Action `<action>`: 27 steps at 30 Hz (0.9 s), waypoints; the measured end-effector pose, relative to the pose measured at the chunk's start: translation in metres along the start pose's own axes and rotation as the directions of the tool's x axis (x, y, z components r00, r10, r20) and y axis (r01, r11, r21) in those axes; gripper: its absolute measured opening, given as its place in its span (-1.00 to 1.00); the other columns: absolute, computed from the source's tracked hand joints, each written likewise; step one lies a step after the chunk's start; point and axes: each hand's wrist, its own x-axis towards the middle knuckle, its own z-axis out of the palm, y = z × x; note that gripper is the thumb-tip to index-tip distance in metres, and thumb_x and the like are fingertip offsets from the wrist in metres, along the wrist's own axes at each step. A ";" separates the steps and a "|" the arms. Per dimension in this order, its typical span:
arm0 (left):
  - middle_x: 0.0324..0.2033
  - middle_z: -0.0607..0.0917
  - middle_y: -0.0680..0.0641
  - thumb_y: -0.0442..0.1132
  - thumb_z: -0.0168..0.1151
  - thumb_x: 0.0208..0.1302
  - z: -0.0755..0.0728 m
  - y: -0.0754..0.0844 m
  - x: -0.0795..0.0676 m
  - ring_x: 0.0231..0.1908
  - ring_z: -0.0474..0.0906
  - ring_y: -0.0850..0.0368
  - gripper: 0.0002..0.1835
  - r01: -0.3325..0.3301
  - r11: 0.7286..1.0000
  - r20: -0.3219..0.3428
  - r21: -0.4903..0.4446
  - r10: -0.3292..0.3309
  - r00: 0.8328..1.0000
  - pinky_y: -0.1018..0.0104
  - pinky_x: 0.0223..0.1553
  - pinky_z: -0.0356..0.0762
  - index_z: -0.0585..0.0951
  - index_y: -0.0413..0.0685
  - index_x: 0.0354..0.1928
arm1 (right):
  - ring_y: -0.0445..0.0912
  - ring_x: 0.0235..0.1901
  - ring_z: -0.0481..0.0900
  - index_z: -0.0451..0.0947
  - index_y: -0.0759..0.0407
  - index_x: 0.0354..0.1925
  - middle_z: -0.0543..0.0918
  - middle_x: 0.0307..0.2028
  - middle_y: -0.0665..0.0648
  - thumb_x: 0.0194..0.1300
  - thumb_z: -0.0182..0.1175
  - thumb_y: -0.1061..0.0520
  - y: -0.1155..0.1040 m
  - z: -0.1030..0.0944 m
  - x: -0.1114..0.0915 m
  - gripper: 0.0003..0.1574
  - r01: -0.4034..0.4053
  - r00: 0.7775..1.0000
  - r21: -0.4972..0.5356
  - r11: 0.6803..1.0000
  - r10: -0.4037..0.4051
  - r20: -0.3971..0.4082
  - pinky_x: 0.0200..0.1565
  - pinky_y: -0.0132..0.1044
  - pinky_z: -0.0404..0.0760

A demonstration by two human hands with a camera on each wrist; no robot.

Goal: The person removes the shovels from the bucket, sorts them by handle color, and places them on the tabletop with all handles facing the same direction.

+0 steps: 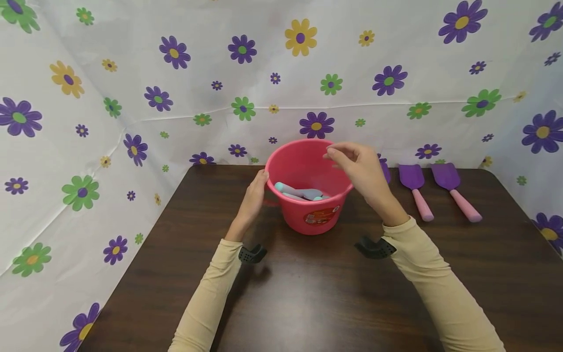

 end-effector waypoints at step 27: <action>0.24 0.60 -0.19 0.07 -0.22 0.60 -0.001 0.003 -0.003 0.22 0.50 -0.11 -0.43 -0.036 0.992 -0.023 0.117 0.038 0.999 -0.22 0.22 0.56 0.44 -0.11 0.39 | 0.13 -0.04 0.74 0.62 0.38 0.15 0.75 -0.03 0.32 0.51 0.22 0.11 0.001 0.053 0.022 -0.59 0.108 0.978 -0.049 0.993 -0.097 0.184 -0.04 -0.32 0.74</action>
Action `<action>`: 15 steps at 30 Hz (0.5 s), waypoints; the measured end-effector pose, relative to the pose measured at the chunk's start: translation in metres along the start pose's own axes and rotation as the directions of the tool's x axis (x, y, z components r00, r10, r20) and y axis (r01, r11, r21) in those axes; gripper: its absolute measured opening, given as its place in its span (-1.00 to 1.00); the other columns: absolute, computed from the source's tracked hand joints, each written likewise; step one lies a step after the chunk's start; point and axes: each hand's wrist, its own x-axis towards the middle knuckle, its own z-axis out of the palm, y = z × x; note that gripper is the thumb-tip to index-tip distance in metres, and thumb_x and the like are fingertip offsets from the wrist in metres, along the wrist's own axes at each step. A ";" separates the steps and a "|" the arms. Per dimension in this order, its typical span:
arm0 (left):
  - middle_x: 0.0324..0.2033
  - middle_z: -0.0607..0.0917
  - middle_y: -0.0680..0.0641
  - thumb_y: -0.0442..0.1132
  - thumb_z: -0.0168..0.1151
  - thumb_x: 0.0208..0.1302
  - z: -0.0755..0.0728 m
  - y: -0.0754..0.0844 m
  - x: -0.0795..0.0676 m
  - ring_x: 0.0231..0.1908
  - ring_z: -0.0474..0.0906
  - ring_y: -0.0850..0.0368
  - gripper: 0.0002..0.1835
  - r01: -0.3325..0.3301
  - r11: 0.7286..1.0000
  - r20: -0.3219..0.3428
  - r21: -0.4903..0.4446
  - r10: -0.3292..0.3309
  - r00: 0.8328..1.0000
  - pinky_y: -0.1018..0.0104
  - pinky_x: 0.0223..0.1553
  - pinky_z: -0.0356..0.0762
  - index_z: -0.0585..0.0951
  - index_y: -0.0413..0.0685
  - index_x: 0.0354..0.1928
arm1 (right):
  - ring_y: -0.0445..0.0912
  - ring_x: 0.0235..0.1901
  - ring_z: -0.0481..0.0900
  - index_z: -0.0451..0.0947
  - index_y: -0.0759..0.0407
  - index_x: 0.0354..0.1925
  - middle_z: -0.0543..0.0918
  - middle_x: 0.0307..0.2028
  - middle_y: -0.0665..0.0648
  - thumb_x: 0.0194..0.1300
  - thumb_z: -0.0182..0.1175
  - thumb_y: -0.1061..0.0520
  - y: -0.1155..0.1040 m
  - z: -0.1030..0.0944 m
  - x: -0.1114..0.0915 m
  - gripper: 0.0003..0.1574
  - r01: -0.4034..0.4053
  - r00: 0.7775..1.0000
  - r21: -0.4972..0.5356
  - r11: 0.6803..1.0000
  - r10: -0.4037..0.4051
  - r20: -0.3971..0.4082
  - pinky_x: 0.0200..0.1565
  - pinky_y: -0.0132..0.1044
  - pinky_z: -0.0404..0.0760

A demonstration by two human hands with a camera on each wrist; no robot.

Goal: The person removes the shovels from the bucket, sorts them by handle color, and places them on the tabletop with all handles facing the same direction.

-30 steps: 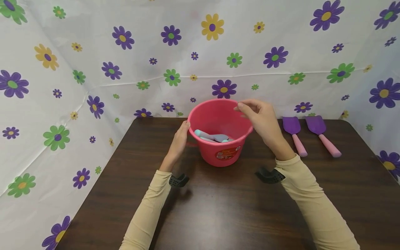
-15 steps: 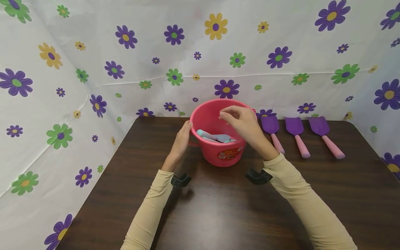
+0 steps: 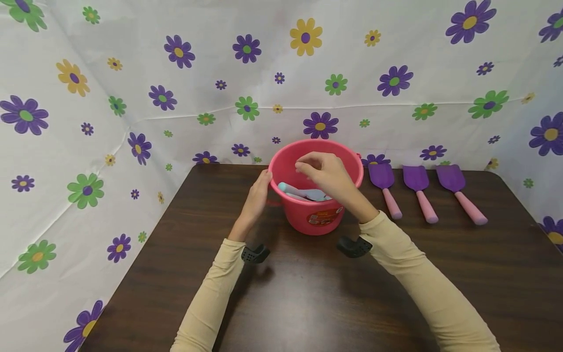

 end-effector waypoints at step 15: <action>0.23 0.61 -0.19 0.09 -0.21 0.60 0.000 0.000 0.000 0.21 0.52 -0.12 -0.43 -0.011 1.000 -0.003 0.010 0.011 1.000 -0.20 0.22 0.56 0.46 -0.10 0.38 | 0.17 -0.04 0.75 0.60 0.39 0.19 0.73 0.01 0.34 0.46 0.26 0.14 -0.002 0.014 0.011 -0.55 -0.060 0.995 -0.058 0.997 0.064 0.072 0.03 0.03 0.75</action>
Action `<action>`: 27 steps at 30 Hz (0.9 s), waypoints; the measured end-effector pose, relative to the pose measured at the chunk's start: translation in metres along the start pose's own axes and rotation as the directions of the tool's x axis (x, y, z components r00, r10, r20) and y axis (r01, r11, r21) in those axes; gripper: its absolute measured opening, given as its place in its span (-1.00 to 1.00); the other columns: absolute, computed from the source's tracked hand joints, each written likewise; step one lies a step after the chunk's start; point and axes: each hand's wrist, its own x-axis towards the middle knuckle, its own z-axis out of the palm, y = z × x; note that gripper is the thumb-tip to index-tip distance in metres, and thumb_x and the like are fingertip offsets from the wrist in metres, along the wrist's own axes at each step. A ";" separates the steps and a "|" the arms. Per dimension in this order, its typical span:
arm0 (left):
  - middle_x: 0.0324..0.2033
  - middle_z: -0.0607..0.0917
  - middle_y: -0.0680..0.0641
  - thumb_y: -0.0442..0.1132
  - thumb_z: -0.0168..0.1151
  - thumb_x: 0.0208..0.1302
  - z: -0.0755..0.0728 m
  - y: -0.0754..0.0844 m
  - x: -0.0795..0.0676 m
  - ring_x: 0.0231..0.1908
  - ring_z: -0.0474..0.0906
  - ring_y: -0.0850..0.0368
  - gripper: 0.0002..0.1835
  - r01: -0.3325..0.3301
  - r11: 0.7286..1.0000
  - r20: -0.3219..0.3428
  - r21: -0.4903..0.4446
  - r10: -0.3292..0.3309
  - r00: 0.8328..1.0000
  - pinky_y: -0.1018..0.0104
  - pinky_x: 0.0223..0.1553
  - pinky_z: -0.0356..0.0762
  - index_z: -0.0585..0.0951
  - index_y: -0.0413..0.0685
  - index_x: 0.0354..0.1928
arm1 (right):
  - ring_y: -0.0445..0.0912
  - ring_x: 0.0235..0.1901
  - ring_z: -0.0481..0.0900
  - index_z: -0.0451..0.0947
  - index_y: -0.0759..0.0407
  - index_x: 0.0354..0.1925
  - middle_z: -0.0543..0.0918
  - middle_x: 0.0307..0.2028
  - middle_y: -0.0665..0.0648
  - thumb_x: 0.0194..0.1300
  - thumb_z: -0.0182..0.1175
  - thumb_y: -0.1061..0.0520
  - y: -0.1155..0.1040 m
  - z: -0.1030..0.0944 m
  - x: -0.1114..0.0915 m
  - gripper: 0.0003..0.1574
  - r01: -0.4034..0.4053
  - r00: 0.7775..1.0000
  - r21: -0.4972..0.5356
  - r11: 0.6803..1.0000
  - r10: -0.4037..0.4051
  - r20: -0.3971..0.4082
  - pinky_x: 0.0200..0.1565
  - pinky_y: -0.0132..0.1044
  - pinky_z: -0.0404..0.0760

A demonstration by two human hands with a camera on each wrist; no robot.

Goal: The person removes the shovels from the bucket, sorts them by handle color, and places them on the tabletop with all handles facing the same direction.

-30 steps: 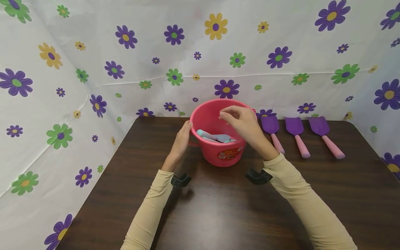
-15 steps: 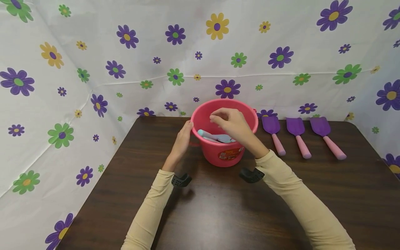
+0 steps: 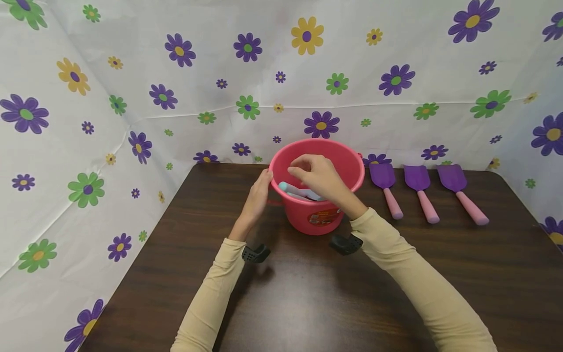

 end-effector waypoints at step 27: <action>0.30 0.58 -0.19 0.08 -0.21 0.60 -0.001 -0.002 0.001 0.28 0.49 -0.12 -0.43 0.004 1.000 0.008 -0.006 -0.004 1.000 -0.19 0.32 0.48 0.44 -0.10 0.40 | 0.12 -0.22 0.74 0.60 0.40 0.19 0.72 -0.03 0.34 0.42 0.26 0.05 -0.003 0.016 0.021 -0.47 -0.076 0.980 -0.233 0.970 0.116 0.164 -0.12 -0.06 0.79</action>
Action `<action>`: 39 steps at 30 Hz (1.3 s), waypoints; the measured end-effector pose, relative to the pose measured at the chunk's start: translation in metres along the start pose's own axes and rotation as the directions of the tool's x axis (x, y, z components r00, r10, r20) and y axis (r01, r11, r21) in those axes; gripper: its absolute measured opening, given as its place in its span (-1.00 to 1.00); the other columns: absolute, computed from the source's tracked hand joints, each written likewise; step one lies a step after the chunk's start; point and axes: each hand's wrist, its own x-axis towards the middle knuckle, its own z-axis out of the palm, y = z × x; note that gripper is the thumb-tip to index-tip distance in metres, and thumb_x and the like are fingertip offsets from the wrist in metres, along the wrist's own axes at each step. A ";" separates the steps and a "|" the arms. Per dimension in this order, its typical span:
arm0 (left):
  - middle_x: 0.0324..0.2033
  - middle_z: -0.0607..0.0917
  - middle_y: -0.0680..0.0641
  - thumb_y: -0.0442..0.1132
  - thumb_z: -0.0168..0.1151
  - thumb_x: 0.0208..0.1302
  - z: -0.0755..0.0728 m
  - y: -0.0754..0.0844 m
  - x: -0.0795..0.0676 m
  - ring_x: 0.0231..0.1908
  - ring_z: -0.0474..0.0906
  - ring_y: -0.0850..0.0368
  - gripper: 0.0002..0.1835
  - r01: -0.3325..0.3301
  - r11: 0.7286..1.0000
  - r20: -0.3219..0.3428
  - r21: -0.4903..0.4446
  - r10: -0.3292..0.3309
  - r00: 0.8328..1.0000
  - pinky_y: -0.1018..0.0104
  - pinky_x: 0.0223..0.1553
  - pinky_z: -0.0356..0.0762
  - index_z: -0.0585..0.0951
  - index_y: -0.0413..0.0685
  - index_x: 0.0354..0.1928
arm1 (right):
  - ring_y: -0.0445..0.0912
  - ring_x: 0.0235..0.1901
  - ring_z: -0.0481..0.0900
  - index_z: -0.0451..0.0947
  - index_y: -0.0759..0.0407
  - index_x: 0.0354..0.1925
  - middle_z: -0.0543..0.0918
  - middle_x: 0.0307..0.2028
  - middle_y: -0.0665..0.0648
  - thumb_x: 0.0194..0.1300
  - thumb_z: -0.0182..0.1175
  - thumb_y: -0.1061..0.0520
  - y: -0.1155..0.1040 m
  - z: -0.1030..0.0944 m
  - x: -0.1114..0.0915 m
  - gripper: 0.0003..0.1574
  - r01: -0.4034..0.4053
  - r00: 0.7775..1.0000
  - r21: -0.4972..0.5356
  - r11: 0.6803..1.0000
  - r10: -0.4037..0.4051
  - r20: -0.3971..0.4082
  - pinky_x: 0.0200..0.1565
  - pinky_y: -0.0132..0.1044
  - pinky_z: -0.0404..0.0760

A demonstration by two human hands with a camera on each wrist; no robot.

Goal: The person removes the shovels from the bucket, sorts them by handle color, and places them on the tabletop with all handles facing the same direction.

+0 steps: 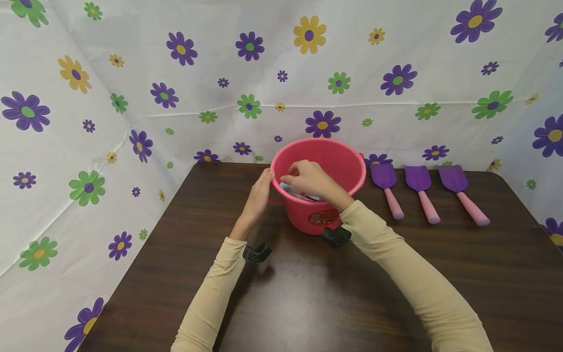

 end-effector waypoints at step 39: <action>0.29 0.59 -0.18 0.07 -0.23 0.60 0.001 0.001 0.001 0.29 0.49 -0.09 -0.43 -0.003 1.000 -0.009 0.017 0.003 1.000 -0.15 0.33 0.46 0.47 -0.12 0.38 | 0.01 -0.39 0.69 0.63 0.36 0.14 0.74 -0.25 0.22 0.40 0.18 0.17 0.001 0.008 0.010 -0.58 0.061 0.991 -0.167 0.984 -0.040 0.125 -0.21 -0.14 0.78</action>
